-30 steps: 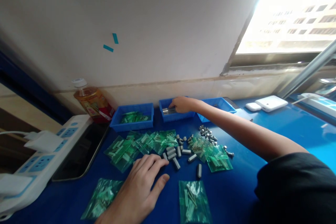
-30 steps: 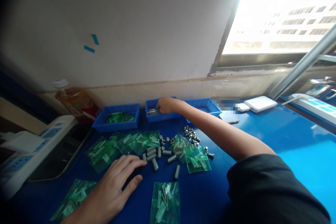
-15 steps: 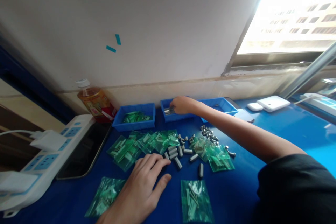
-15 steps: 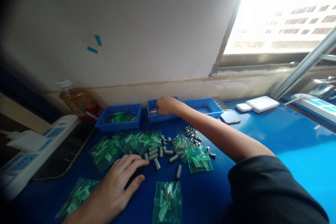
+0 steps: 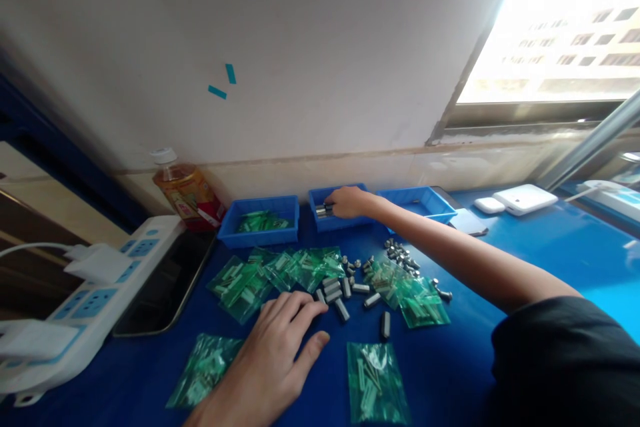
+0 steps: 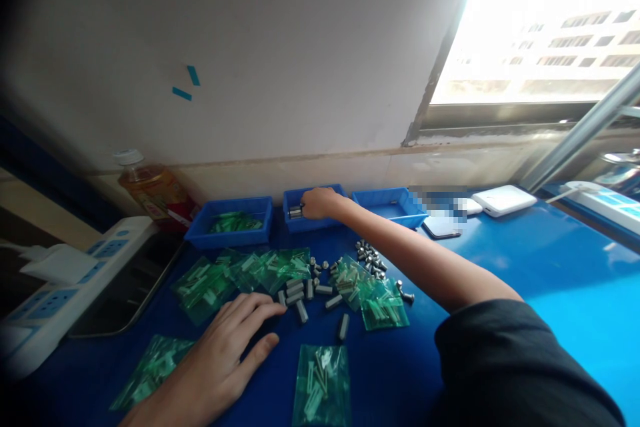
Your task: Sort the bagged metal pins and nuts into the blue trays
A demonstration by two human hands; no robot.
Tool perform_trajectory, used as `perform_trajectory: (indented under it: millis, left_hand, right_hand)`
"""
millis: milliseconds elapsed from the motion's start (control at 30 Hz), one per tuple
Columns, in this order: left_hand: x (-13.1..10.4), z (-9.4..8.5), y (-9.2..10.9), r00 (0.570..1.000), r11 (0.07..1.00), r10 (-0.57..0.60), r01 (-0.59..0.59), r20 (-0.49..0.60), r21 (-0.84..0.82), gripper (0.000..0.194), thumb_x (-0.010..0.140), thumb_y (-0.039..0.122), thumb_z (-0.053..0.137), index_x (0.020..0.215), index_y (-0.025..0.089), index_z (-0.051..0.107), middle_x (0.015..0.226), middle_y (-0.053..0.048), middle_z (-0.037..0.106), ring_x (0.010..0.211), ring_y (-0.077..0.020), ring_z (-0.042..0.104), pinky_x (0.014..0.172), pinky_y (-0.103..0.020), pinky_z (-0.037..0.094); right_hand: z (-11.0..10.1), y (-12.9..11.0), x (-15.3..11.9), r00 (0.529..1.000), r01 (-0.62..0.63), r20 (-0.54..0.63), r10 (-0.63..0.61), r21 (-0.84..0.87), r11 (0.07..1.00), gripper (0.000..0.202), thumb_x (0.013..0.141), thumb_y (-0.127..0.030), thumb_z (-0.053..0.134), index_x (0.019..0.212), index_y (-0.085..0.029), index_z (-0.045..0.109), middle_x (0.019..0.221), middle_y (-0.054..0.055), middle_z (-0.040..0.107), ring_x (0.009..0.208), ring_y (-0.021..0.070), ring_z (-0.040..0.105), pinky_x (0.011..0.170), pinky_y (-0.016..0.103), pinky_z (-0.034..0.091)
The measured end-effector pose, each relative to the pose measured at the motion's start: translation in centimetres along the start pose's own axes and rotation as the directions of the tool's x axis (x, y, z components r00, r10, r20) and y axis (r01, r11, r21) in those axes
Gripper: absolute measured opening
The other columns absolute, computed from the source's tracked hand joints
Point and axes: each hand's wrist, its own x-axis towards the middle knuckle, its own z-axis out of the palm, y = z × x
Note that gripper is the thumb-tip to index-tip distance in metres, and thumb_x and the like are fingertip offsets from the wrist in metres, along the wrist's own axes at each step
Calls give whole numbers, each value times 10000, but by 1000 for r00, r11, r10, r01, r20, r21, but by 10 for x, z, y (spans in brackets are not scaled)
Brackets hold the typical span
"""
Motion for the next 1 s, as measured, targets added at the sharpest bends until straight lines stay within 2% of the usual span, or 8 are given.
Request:
perform_trajectory:
  millis: [233, 500, 633, 800, 1000]
  left_hand:
    - [0, -1, 1, 1000, 1000, -1, 1, 17, 7, 271, 967, 362, 435, 1188, 284, 572, 1158, -45, 615, 1051, -230, 577, 905, -388, 490]
    - [-1, 1, 1, 1000, 1000, 4, -4, 5, 11, 271, 965, 360, 440, 1188, 291, 578, 1155, -42, 618, 1048, -229, 584, 922, -403, 482]
    - [0, 1, 0, 1000, 1000, 14, -14, -23, 15, 264, 957, 355, 456, 1172, 290, 594, 1140, -41, 625, 1036, -228, 592, 906, -387, 493]
    - [0, 0, 0, 1000, 1000, 0, 0, -2, 19, 272, 959, 363, 447, 1183, 298, 586, 1145, -38, 620, 1049, -233, 586, 909, -395, 495]
    - [1, 1, 0, 1000, 1000, 10, -9, -26, 24, 261, 950, 363, 465, 1169, 304, 595, 1127, -27, 627, 1020, -223, 603, 894, -366, 505]
  right_hand:
    - [11, 3, 5, 994, 93, -74, -86, 98, 991, 484, 797, -152, 441, 1244, -193, 622, 1293, 88, 609, 1161, 273, 580, 942, 321, 449]
    - [7, 5, 6, 985, 169, -47, -164, 147, 975, 530, 763, -97, 471, 1269, -170, 611, 1294, 63, 612, 1164, 237, 583, 952, 250, 437]
    - [5, 6, 4, 983, 185, -48, -179, 173, 968, 532, 753, -77, 473, 1249, -187, 629, 1292, 39, 613, 1156, 220, 589, 943, 234, 441]
    - [5, 7, 1, 988, 153, -49, -148, 113, 982, 487, 765, -95, 452, 1194, -178, 666, 1233, 63, 652, 1113, 234, 612, 896, 244, 458]
    - [7, 15, 0, 980, 197, -40, -193, 157, 968, 486, 756, -76, 454, 1163, -207, 685, 1217, 27, 665, 1085, 216, 622, 882, 221, 445]
